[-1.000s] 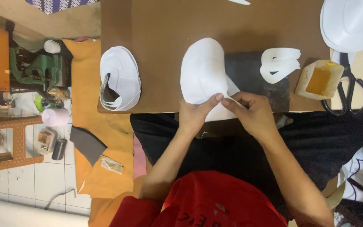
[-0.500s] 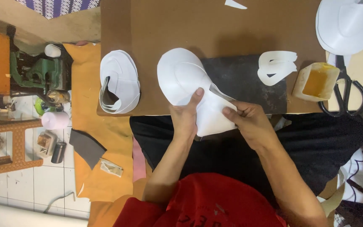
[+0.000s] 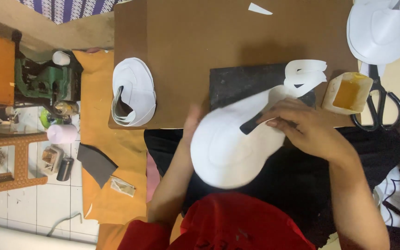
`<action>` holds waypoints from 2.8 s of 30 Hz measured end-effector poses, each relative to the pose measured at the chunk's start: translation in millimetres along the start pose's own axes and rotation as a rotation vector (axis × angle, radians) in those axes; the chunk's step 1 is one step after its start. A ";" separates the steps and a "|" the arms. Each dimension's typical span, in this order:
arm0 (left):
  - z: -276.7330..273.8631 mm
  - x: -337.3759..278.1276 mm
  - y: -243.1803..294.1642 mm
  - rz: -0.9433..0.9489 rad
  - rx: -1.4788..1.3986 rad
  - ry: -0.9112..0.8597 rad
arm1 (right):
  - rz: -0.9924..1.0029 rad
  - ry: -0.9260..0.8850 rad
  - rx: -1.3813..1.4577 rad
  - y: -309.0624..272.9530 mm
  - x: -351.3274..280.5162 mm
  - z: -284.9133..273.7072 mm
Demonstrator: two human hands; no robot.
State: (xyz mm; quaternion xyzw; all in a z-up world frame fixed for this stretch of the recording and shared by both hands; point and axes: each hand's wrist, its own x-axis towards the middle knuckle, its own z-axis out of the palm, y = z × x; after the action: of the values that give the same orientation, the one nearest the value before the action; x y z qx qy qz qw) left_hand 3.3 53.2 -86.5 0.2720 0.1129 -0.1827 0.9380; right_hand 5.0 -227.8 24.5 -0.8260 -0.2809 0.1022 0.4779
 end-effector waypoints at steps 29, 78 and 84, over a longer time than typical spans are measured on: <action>76.0 -3.4 -6.2 0.170 1.069 0.168 | 0.360 0.501 0.299 21.8 15.8 64.7; 46.4 4.6 70.1 0.107 1.575 0.000 | 0.380 0.688 -0.237 22.7 3.4 45.8; 101.3 4.7 63.9 0.513 2.351 -0.451 | 0.141 0.398 -0.798 -9.3 28.2 36.7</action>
State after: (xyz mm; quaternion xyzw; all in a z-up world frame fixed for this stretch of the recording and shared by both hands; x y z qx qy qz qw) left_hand 44.8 46.2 25.7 0.9302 -0.3429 -0.0261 0.1284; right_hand 8.7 -181.6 16.0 -0.9663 -0.1440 -0.1429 0.1584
